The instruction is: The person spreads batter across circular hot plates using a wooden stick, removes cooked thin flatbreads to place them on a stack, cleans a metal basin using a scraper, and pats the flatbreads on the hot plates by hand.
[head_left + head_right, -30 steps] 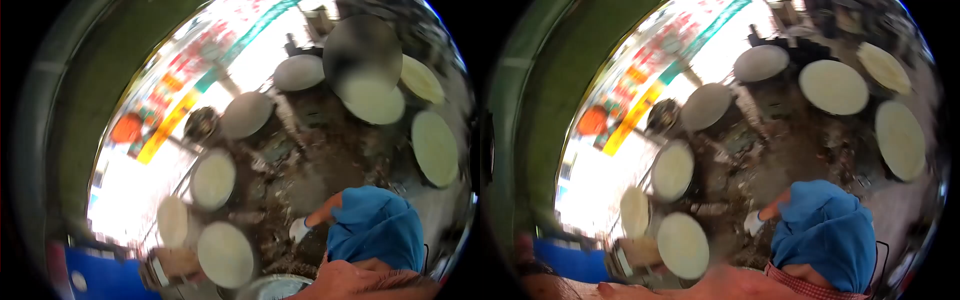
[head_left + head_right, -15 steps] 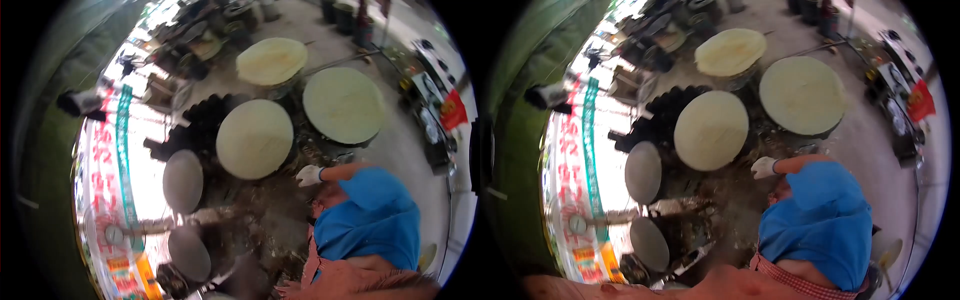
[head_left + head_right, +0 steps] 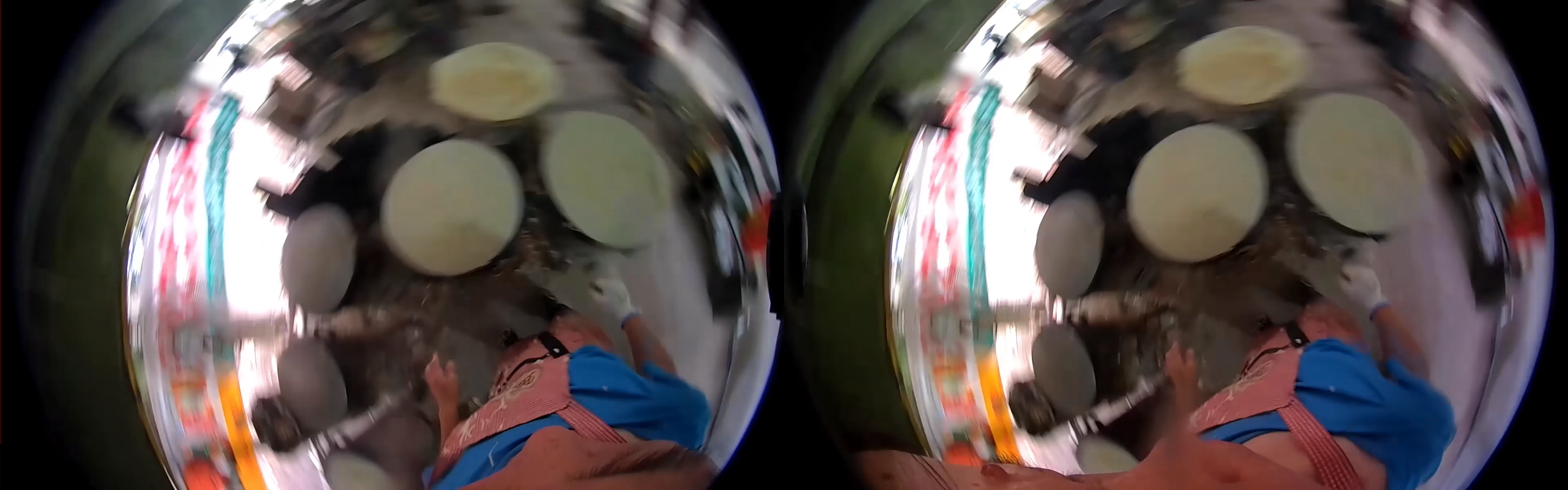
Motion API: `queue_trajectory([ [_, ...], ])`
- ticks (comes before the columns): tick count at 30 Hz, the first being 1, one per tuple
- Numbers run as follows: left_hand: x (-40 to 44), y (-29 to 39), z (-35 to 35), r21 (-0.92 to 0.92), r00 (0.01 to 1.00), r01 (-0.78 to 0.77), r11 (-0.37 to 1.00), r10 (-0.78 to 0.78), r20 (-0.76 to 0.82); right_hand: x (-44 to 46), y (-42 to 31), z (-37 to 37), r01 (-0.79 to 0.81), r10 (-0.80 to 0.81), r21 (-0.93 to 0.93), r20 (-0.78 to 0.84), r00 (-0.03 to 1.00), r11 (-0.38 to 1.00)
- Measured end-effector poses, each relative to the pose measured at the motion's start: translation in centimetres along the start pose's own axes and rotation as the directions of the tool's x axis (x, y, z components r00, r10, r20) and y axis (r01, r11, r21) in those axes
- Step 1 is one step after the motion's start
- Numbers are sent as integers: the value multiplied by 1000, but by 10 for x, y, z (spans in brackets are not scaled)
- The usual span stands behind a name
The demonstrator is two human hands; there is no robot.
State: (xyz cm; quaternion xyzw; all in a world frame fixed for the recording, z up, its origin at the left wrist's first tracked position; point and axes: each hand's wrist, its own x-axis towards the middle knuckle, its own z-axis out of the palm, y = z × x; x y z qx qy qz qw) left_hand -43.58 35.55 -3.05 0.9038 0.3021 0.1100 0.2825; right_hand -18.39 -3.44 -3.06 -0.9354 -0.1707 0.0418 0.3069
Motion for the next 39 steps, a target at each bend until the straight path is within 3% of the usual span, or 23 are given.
queue_trajectory([
  [2, -40, 9, 8, -49, 982, 172, 984, -175, -64, 10, -21, 22, 171, -123, -98, 380, 917, 980],
  [3, -63, 17, 12, -121, 957, 270, 955, -280, -73, 14, -30, 37, 340, -316, 2, 373, 872, 941],
  [4, -86, 29, 19, -99, 928, 336, 937, -347, -134, 24, -39, 49, 399, -417, 138, 444, 793, 906],
  [6, -139, 56, 43, -131, 823, 464, 876, -481, -302, 52, -67, 64, 536, -579, 274, 589, 563, 799],
  [7, -167, 74, 55, -175, 741, 508, 844, -531, -410, 64, -82, 70, 602, -620, 298, 649, 441, 741],
  [9, -222, 131, 63, -354, 459, 659, 663, -728, -509, 81, -86, 89, 608, -594, 370, 775, 215, 703],
  [10, -253, 163, 75, -436, 326, 689, 580, -784, -529, 82, -106, 80, 747, -576, 345, 815, 62, 569],
  [11, -287, 192, 95, -486, 170, 747, 455, -836, -521, 90, -106, 89, 803, -561, 392, 823, -89, 448],
  [13, -345, 241, 146, -564, -71, 785, 254, -869, -490, 91, -107, 99, 887, -497, 399, 833, -244, 233],
  [14, -384, 258, 211, -463, -85, 850, 254, -800, -594, 82, -108, 105, 870, -508, 474, 787, -350, 134],
  [18, -455, 367, 243, -674, -411, 739, 10, -785, -463, -9, -134, 123, 730, -451, 656, 603, -658, -189],
  [20, -478, 379, 268, -751, -572, 656, -71, -697, -433, -88, -172, 109, 646, -459, 733, 508, -729, -213],
  [23, -512, 369, 274, -746, -610, 658, -102, -654, -448, -203, -198, 89, 536, -442, 799, 391, -807, -273],
  [27, -638, 317, 304, -695, -467, 719, 16, -730, -499, -345, -145, 51, 458, -359, 859, 363, -860, -229],
  [30, -703, 234, 302, -677, -287, 721, 147, -826, -485, -386, -82, 47, 459, -225, 839, 406, -886, -294],
  [31, -716, 199, 299, -670, -250, 724, 163, -844, -475, -387, -69, 42, 400, -239, 881, 343, -908, -255],
  [33, -729, 136, 300, -651, -231, 735, 191, -831, -505, -378, -48, 28, 483, -203, 858, 449, -870, -172],
  [36, -745, 71, 310, -276, 62, 940, 202, -894, -443, -346, -23, 19, 689, -185, 705, 664, -725, -167],
  [39, -751, 66, 313, -206, 274, 942, 265, -962, 18, -319, -16, 3, 836, -295, 544, 789, -539, -74],
])
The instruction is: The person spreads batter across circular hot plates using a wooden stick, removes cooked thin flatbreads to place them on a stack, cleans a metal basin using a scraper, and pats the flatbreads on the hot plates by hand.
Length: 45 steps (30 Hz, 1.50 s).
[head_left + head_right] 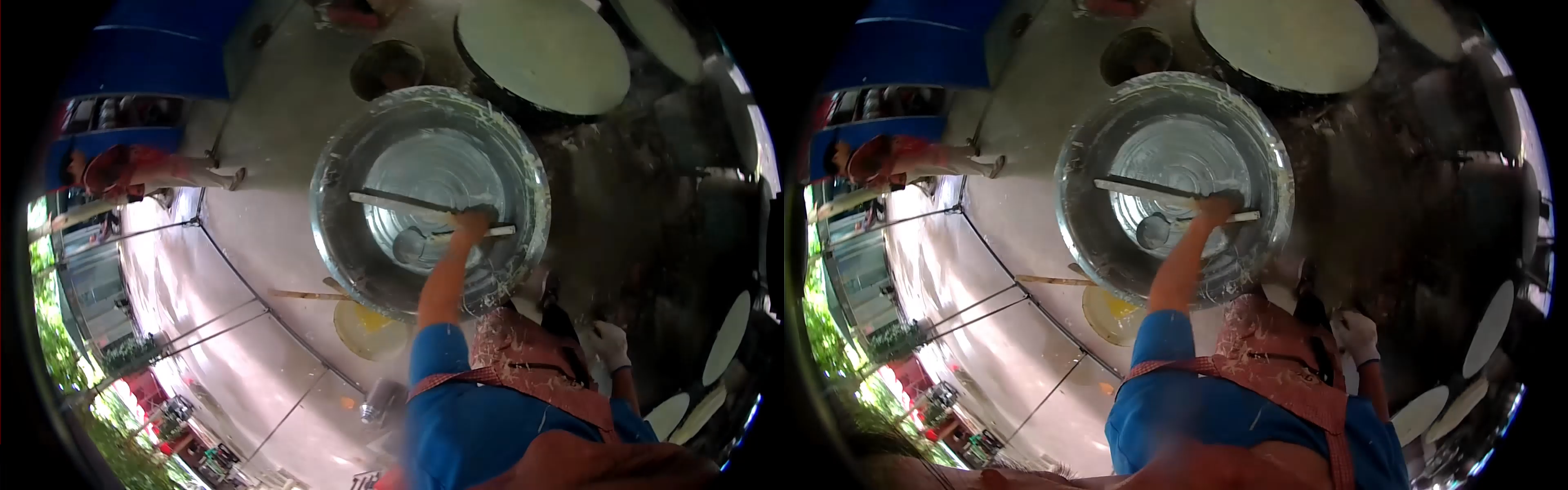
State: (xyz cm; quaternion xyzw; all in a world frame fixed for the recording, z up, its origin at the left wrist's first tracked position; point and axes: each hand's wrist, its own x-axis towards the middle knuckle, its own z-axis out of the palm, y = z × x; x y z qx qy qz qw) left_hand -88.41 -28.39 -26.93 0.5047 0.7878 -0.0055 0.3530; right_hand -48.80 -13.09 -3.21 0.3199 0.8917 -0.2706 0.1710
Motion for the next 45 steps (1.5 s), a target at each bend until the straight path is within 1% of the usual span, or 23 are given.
queue_trajectory([
  [1, 10, -15, 42, -73, 994, -89, 993, 84, -70, -6, 10, 3, -62, 62, -20, 33, 998, 998],
  [3, -13, -49, 115, -56, 985, -164, 985, 167, 53, -11, 10, 5, -108, 107, 16, 58, 993, 994],
  [4, -33, -50, 109, -54, 972, -174, 983, 180, 150, -9, 11, 5, -125, 123, 33, 71, 990, 992],
  [6, -64, -32, 44, -47, 938, -127, 991, 135, 319, 2, -2, 2, -125, 116, 69, 114, 987, 990],
  [7, -65, -22, 16, -44, 945, -68, 997, 78, 319, 5, -3, 9, -118, 108, 74, 128, 986, 990],
  [8, -58, -13, -7, -55, 968, -13, 998, 26, 250, 7, -4, 16, -115, 103, 79, 142, 984, 990],
  [9, -44, -10, -16, -191, 990, 137, 972, -128, 59, 8, -10, 18, -106, 94, 111, 105, 990, 988],
  [10, -13, -17, -2, -175, 954, 24, 984, -75, -291, 8, -14, 19, -116, 105, 143, 85, 991, 983],
  [11, 17, -24, 15, -125, 798, -84, 989, -9, -602, 7, -17, 21, -128, 118, 175, 65, 991, 976],
  [14, 55, -8, 19, 100, 798, -19, 995, 76, -598, -2, -22, 22, -217, 206, 181, 78, 975, 959],
  [17, 33, 20, 33, 32, 950, -108, 994, 113, -292, -27, -3, 35, -262, 254, 166, 68, 965, 951],
  [20, 3, 22, 100, 269, 913, -181, 946, 264, -310, -30, -6, 39, -262, 251, 164, 85, 964, 951],
  [23, -18, 12, 110, 192, 964, -242, 951, 257, -60, -21, -12, 30, -218, 207, 216, 76, 975, 952],
  [26, -42, 14, 109, 347, 913, -261, 901, 347, -215, -16, -16, 32, -229, 225, 229, 44, 973, 946],
  [30, -57, 26, 69, 255, 889, -389, 885, 434, -149, -17, -22, 29, -277, 275, 271, 47, 960, 922],
  [32, -61, 28, 61, 112, 923, -383, 917, 384, 8, -23, -22, 27, -293, 297, 282, 27, 954, 914],
  [35, -68, 30, 63, -118, 927, -185, 976, 213, 310, -35, -14, 43, -288, 314, 321, -31, 949, 902],
  [37, -80, 23, 63, -158, 890, -71, 985, 134, 436, -45, -9, 59, -284, 341, 377, -91, 936, 882],
  [40, -70, -15, 65, 3, 875, -197, 980, 174, 452, -55, -7, 70, -341, 367, 389, 9, 930, 856],
  [41, -75, -22, 58, -462, 894, 108, 880, 117, 433, -59, -7, 77, -345, 372, 391, 8, 928, 853],
  [42, -79, -28, 50, -791, 896, 359, 496, 56, 441, -63, -6, 83, -350, 379, 391, 4, 925, 851],
  [43, -81, -30, 42, -878, 879, 477, -48, 10, 477, -68, -3, 89, -357, 388, 391, -2, 921, 848],
  [45, -93, -7, -2, -904, 930, 365, -224, 126, 344, -82, 10, 99, -317, 374, 430, -53, 926, 845],
])
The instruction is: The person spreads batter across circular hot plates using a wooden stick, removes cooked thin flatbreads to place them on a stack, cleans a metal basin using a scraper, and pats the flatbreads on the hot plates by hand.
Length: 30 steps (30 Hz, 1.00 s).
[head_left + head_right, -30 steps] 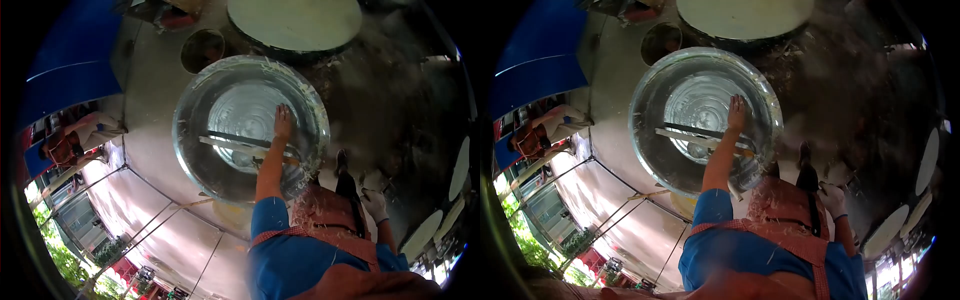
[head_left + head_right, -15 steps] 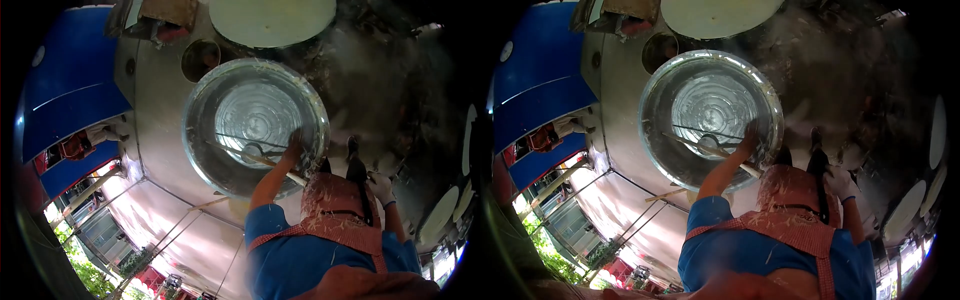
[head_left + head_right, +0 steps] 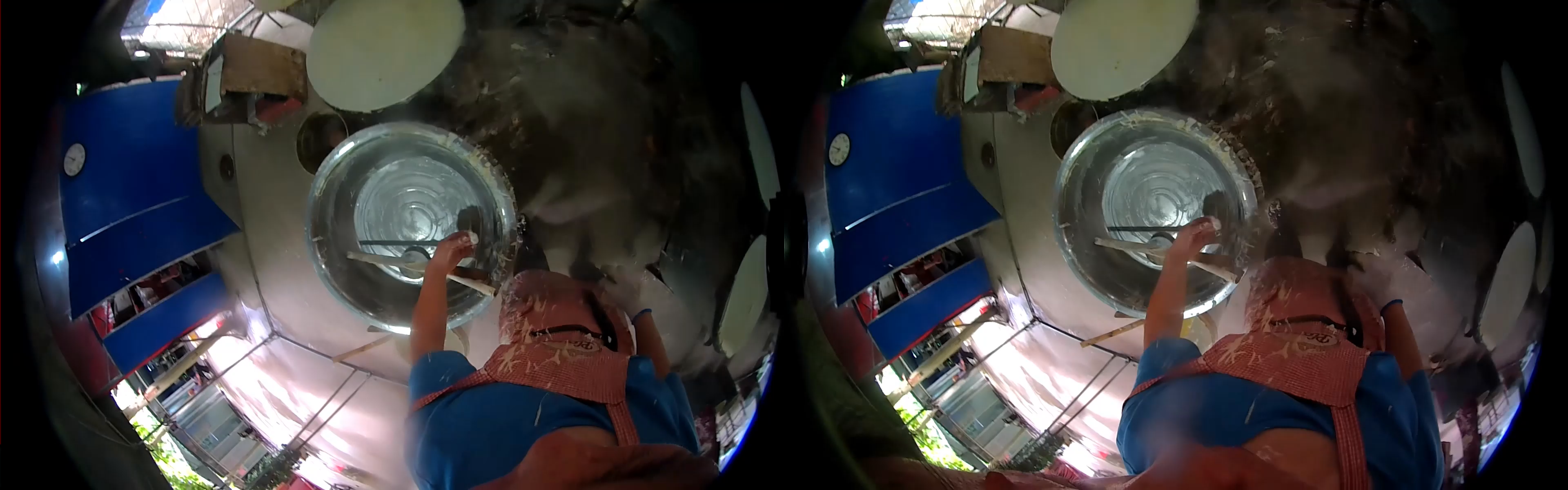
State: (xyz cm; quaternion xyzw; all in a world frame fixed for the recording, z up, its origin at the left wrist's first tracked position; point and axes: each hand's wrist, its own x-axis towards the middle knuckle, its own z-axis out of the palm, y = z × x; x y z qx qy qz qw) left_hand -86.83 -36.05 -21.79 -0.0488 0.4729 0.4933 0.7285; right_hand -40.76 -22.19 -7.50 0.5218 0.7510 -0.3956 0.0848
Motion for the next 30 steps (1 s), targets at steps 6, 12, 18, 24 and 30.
queue_trajectory([
  [6, -49, 58, 161, 49, 962, -109, 993, 93, 258, -30, 65, 0, 4, 0, 82, -55, 998, 997],
  [12, -25, 4, 386, 548, 859, -225, 806, -101, 502, -152, 125, -64, -53, 17, -122, -278, 960, 991],
  [18, 28, -180, 663, 711, 542, -647, 275, -491, 683, -265, 255, 3, -414, 485, 262, -584, 651, 872],
  [24, 87, -396, 846, 242, 94, -956, 166, -609, 788, -338, 250, 27, -536, 817, 626, -507, 273, 567],
  [30, 169, -510, 879, -593, -428, -801, -76, -620, 658, -293, 206, 37, -517, 926, 799, -376, -33, 306],
])
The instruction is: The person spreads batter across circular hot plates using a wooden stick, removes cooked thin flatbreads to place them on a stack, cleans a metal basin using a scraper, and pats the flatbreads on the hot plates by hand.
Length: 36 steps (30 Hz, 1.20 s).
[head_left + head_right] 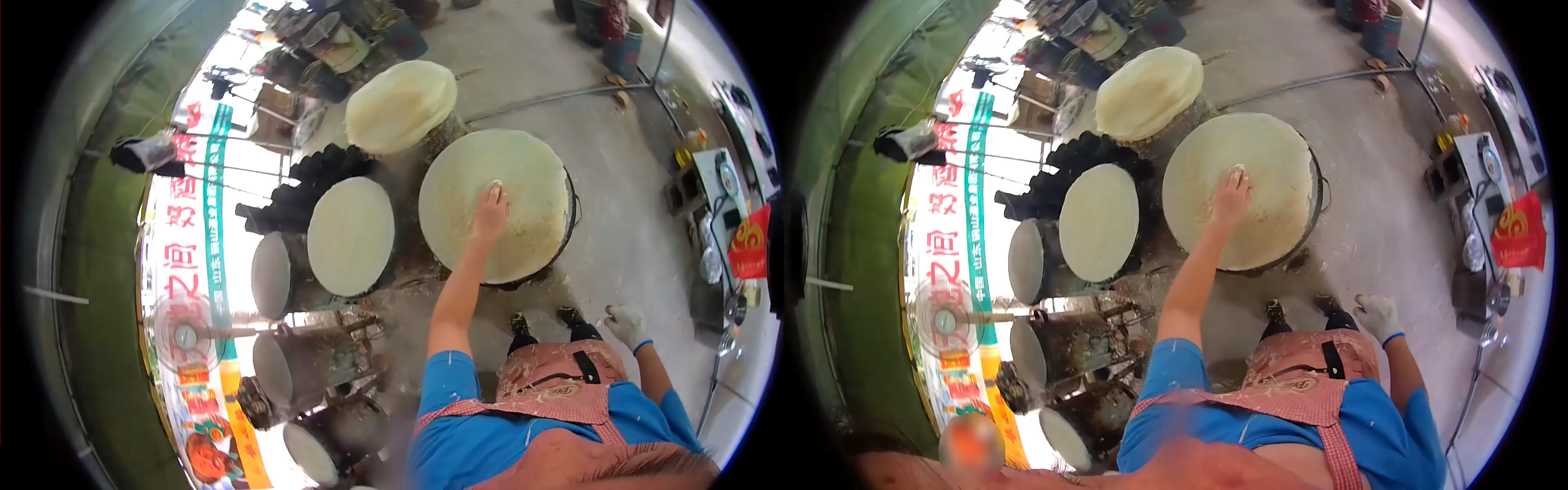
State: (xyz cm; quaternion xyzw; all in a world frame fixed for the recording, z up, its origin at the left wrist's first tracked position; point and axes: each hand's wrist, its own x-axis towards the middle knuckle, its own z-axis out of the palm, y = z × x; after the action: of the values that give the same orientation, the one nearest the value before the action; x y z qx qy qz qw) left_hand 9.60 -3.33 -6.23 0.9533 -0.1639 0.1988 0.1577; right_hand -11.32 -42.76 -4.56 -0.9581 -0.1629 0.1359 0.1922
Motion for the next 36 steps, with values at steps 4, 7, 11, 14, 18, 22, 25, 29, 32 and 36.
queue_trajectory([
  [4, -21, -4, -16, 21, 994, -105, 994, 104, 14, -25, -34, 19, -181, 178, 24, 85, 980, 983],
  [7, -28, -6, -37, 75, 990, -136, 988, 134, 33, -31, -46, 34, -214, 207, 56, 111, 972, 975],
  [11, -8, -15, -35, -127, 993, 3, 992, 12, 115, -24, -62, 26, -221, 213, 97, 83, 973, 970],
  [14, 17, -13, -8, -2, 999, 25, 1000, -25, 38, -11, -64, 22, -237, 232, 123, 54, 971, 964],
  [18, 7, 8, 12, 139, 997, -49, 989, 41, 60, -8, -69, 9, -243, 239, 125, 52, 970, 962],
  [22, -3, 22, 7, 39, 991, 30, 999, -35, 130, -8, -58, 20, -225, 217, 49, 140, 966, 973],
  [25, -33, 6, -7, 33, 998, 38, 999, -40, 52, -8, -58, 11, -242, 231, 89, 112, 966, 966],
  [29, -41, 12, -33, 68, 988, 101, 993, -108, 113, -15, -44, 18, -258, 248, 88, 109, 963, 962],
  [32, -12, 14, -6, 103, 967, 194, 976, -208, 147, -14, -46, 17, -265, 255, 95, 100, 962, 960],
  [36, 24, 54, 34, 37, 990, 69, 997, -73, 120, -4, -59, 1, -262, 244, 82, 181, 953, 962],
])
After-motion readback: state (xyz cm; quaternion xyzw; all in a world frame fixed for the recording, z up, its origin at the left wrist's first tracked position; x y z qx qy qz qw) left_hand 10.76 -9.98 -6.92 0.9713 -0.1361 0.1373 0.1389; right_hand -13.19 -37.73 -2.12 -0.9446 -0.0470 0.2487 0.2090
